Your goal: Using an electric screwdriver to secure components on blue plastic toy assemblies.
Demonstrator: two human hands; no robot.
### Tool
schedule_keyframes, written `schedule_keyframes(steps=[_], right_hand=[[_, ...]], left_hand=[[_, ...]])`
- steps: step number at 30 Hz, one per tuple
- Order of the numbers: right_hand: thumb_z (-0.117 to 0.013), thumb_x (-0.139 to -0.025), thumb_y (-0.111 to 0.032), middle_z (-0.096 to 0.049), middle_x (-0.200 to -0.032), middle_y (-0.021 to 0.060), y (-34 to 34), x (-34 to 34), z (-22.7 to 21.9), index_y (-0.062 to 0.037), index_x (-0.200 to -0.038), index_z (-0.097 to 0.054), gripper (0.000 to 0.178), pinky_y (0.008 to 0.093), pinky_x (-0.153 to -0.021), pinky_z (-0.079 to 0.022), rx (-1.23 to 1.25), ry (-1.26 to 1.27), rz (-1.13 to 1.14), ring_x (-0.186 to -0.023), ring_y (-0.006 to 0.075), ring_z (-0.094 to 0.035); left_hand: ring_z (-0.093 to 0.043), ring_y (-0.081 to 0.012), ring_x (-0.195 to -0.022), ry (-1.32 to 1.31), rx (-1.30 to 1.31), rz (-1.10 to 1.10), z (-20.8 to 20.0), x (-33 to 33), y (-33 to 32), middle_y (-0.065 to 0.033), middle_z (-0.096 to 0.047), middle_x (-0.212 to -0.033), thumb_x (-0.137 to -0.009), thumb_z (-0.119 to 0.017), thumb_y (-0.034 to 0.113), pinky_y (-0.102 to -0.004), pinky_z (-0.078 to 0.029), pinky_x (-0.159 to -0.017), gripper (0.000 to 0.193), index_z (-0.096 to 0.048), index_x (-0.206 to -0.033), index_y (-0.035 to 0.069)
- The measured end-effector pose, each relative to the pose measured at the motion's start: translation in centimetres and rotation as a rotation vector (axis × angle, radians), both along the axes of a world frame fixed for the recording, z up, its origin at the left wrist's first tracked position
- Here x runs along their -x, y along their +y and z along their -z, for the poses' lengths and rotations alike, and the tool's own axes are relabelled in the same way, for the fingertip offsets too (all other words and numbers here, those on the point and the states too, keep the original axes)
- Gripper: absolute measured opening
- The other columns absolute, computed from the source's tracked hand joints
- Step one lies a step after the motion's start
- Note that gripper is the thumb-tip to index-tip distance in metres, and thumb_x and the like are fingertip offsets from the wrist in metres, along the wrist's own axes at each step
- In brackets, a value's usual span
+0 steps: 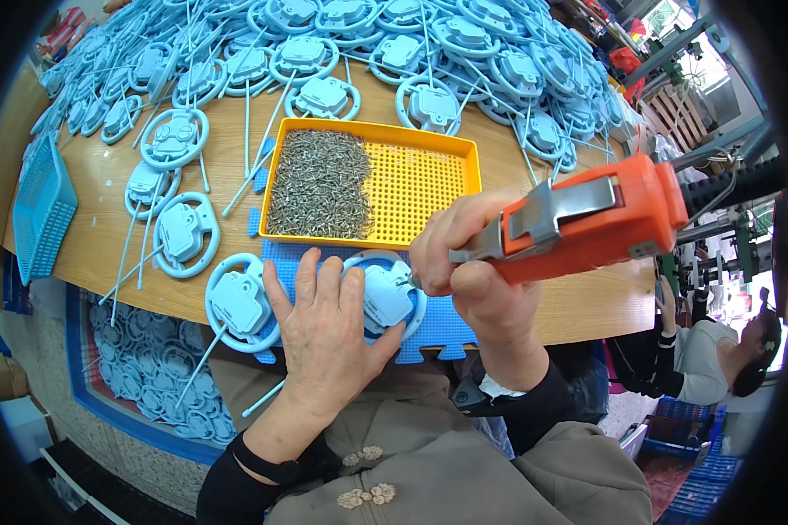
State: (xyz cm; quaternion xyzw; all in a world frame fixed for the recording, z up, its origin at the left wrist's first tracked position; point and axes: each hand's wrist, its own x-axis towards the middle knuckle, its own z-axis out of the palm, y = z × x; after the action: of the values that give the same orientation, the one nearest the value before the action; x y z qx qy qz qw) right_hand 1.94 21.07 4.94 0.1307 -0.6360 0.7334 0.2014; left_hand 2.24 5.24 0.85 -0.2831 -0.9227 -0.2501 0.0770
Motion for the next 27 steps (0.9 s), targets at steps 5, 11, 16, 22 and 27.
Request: schedule_keyframes(steps=[5, 11, 16, 22, 27], right_hand=[[-0.075, -0.072, -0.01, -0.055, -0.064, 0.0061, -1.1, 0.9, 0.5, -0.0024, -0.086, -0.049, 0.03, 0.0284, -0.053, -0.045, 0.015, -0.057, -0.1, -0.056, 0.0162, -0.055], [-0.074, -0.081, -0.031, -0.052, -0.057, 0.0034, -0.9, 1.3, -0.4, -0.0057, -0.085, -0.051, 0.034, 0.0298, -0.047, -0.044, 0.192, -0.07, -0.246, -0.052, 0.014, -0.053], [-0.073, -0.082, -0.039, -0.053, -0.063, 0.0044, 3.1, 0.4, -1.9, -0.004, -0.095, -0.051, 0.043, 0.03, -0.048, -0.044, 0.124, 0.137, -0.241, -0.053, 0.017, -0.054], [-0.069, -0.087, -0.027, -0.052, -0.067, 0.008, 3.3, 4.0, -1.0, -0.0032, -0.1, -0.049, 0.033, 0.0295, -0.05, -0.042, 0.195, 0.176, -0.152, -0.055, 0.0161, -0.049], [-0.068, -0.087, -0.036, -0.053, -0.072, 0.006, 4.5, 6.9, 0.2, -0.0055, -0.1, -0.05, 0.038, 0.0344, -0.064, -0.042, 0.1, 0.098, 0.083, -0.063, 0.0166, -0.051]], left_hand=[[-0.042, -0.0363, -0.118, 0.033, 0.002, 0.02, -0.2, 0.4, -0.6, -0.0138, -0.051, -0.107, -0.061, -0.08, 0.037, -0.0678, -0.016, -0.103, 0.058, -0.058, -0.102, 0.002], [-0.044, -0.0371, -0.115, 0.014, -0.009, -0.013, -1.1, 0.1, -3.4, -0.0133, -0.051, -0.103, -0.059, -0.08, 0.037, -0.0701, -0.019, -0.099, 0.052, -0.059, -0.096, 0.007], [-0.044, -0.0377, -0.117, -0.126, 0.241, -0.177, -2.1, -4.6, -15.4, -0.0151, -0.05, -0.112, -0.056, -0.08, 0.036, -0.0634, -0.021, -0.102, 0.065, -0.056, -0.108, 0.005], [-0.044, -0.0378, -0.116, 0.085, 0.227, -0.198, -3.2, 1.1, -17.7, -0.0164, -0.049, -0.119, -0.058, -0.08, 0.026, -0.0554, -0.027, -0.103, 0.071, -0.053, -0.119, 0.004], [-0.046, -0.039, -0.118, 0.188, 0.138, -0.215, -0.6, 12.4, -16.3, -0.0191, -0.049, -0.126, -0.069, -0.076, 0.027, -0.0572, -0.028, -0.102, 0.066, -0.051, -0.125, 0.003]])
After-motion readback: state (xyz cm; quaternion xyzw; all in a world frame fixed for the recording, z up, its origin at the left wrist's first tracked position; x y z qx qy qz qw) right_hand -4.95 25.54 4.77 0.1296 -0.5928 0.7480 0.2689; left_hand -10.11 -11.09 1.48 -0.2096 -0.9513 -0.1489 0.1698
